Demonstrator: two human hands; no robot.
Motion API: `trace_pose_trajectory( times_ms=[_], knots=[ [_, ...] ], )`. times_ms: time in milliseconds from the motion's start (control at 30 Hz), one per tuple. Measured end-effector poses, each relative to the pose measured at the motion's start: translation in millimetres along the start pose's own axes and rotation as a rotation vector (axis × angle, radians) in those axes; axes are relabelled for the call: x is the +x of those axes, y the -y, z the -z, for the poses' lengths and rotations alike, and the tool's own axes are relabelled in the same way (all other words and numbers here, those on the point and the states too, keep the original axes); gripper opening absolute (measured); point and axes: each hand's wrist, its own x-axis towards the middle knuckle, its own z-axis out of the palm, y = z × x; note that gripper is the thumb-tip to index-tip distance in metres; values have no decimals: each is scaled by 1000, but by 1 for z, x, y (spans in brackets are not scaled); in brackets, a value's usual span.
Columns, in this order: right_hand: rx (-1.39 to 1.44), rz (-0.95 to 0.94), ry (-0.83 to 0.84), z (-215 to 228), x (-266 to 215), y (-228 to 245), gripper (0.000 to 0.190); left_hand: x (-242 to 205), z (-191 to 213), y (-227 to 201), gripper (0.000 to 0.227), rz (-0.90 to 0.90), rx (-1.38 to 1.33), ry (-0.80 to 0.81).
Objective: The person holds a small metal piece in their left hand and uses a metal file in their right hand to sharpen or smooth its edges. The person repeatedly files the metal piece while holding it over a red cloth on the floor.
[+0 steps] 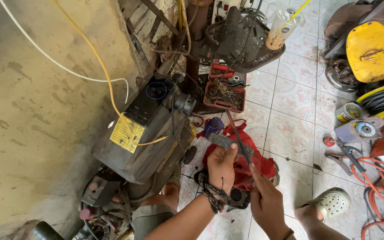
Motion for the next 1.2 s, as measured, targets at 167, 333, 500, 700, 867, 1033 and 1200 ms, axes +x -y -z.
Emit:
trace_pose_trajectory(
  times_ms=[167, 333, 500, 700, 867, 1033, 1200],
  knots=[
    [-30, 11, 5, 5, -14, 0, 65, 11, 1, -26, 50, -30, -138, 68],
    [-71, 14, 6, 21, -24, 6, 66, 22, 2, -41, 53, -25, -135, 56],
    [247, -201, -242, 35, -41, 10, 62, 43, 14, -50, 47, 145, -222, 163],
    [575, -361, -312, 50, -45, 34, 67, 56, 6, -27, 41, 245, -289, 267],
    [526, -255, -159, 60, -48, 32, 64, 27, -1, -45, 24, 244, -278, 335],
    [358, -133, -75, 74, -13, 29, 65, 26, -14, -35, 24, 217, -218, 344],
    [273, 13, -32, 72, 32, 4, 76, 49, -17, 23, 26, 178, -367, 374]
  ],
)
